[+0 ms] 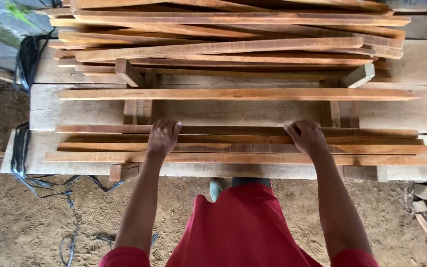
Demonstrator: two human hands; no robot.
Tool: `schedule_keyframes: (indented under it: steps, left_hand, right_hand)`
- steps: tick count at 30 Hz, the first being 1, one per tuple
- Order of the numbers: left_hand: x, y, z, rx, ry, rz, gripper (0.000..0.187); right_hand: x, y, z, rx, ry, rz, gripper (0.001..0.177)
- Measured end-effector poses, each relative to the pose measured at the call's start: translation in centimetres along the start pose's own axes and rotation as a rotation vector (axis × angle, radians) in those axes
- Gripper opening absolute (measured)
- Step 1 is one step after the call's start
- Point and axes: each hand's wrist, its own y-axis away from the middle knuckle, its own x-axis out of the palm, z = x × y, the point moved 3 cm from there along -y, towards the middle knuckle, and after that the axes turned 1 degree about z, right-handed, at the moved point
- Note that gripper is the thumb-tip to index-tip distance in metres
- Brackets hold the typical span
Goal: Arranging and inspecting thin wood slats on a workbench.
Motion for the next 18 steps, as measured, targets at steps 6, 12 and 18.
schedule_keyframes:
  steps: [6,12,18]
  left_hand:
    - [-1.8,0.1,-1.6,0.023,-0.162,-0.256,0.041]
    - [-2.2,0.4,-0.9,0.004,-0.219,-0.305,0.042]
    - [-3.4,2.0,-2.6,0.007,-0.143,-0.225,0.03]
  right_hand:
    - [1.7,1.1,-0.3,-0.033,0.212,-0.114,0.048]
    - [3.3,1.1,-2.2,-0.175,0.235,-0.49,0.04]
    - [3.9,3.5,-1.8,-0.209,0.219,-0.526,0.031]
